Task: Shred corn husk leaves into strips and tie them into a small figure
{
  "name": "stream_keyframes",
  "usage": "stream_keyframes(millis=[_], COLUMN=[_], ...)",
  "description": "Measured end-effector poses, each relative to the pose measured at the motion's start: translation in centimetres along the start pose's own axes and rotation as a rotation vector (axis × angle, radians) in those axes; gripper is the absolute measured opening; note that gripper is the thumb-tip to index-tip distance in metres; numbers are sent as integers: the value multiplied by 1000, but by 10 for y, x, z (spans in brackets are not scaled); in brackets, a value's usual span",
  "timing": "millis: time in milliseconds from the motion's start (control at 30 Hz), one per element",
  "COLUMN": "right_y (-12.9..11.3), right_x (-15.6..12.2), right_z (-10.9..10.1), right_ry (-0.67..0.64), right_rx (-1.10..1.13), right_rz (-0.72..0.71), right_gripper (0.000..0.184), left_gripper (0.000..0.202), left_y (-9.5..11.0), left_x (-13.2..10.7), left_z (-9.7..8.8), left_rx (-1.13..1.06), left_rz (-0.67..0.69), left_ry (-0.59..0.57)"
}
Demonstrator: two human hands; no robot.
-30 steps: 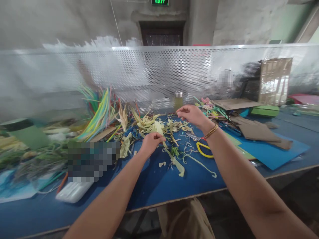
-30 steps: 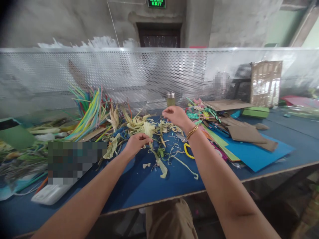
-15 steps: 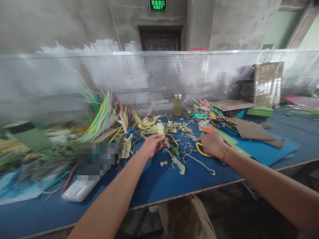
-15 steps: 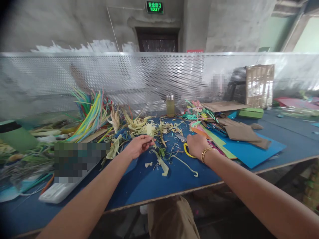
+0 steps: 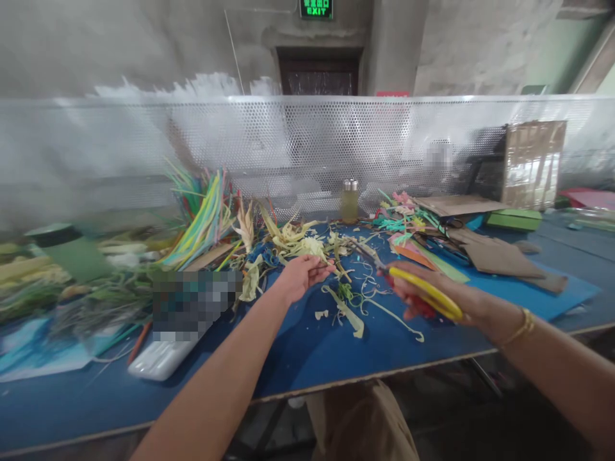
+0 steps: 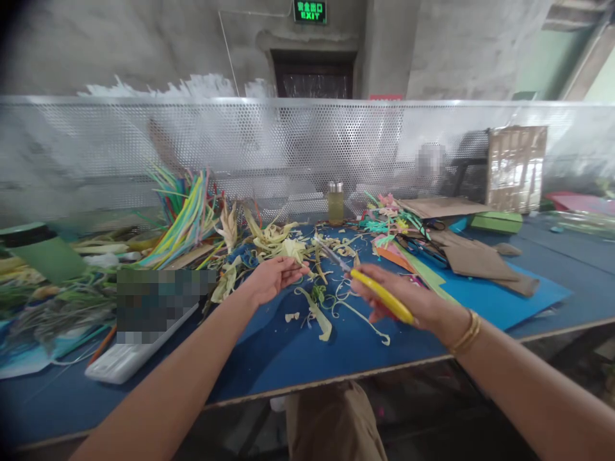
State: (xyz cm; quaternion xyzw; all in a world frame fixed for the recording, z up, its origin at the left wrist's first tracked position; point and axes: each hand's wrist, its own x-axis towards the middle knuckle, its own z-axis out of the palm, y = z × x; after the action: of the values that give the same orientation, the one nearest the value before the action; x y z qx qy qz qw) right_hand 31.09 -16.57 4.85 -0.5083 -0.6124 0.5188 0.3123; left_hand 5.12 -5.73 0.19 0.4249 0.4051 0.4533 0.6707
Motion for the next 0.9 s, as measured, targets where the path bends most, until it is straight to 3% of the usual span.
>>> stream_keyframes(millis=[100, 200, 400, 900], right_y=[8, 14, 18, 21], right_x=[-10, -2, 18, 24], right_z=[32, 47, 39, 30], right_ry=[-143, -135, -94, -130], right_rx=[137, 156, 120, 54], right_rz=[82, 134, 177, 152], right_gripper=[38, 42, 46, 44], left_gripper=[11, 10, 10, 10], left_y=[4, 6, 7, 8], left_x=[-5, -9, -10, -11], left_z=[5, 8, 8, 7], left_rx=[-38, -57, -69, -66], left_rz=[6, 6, -10, 7], left_ry=[-19, -14, -61, -102])
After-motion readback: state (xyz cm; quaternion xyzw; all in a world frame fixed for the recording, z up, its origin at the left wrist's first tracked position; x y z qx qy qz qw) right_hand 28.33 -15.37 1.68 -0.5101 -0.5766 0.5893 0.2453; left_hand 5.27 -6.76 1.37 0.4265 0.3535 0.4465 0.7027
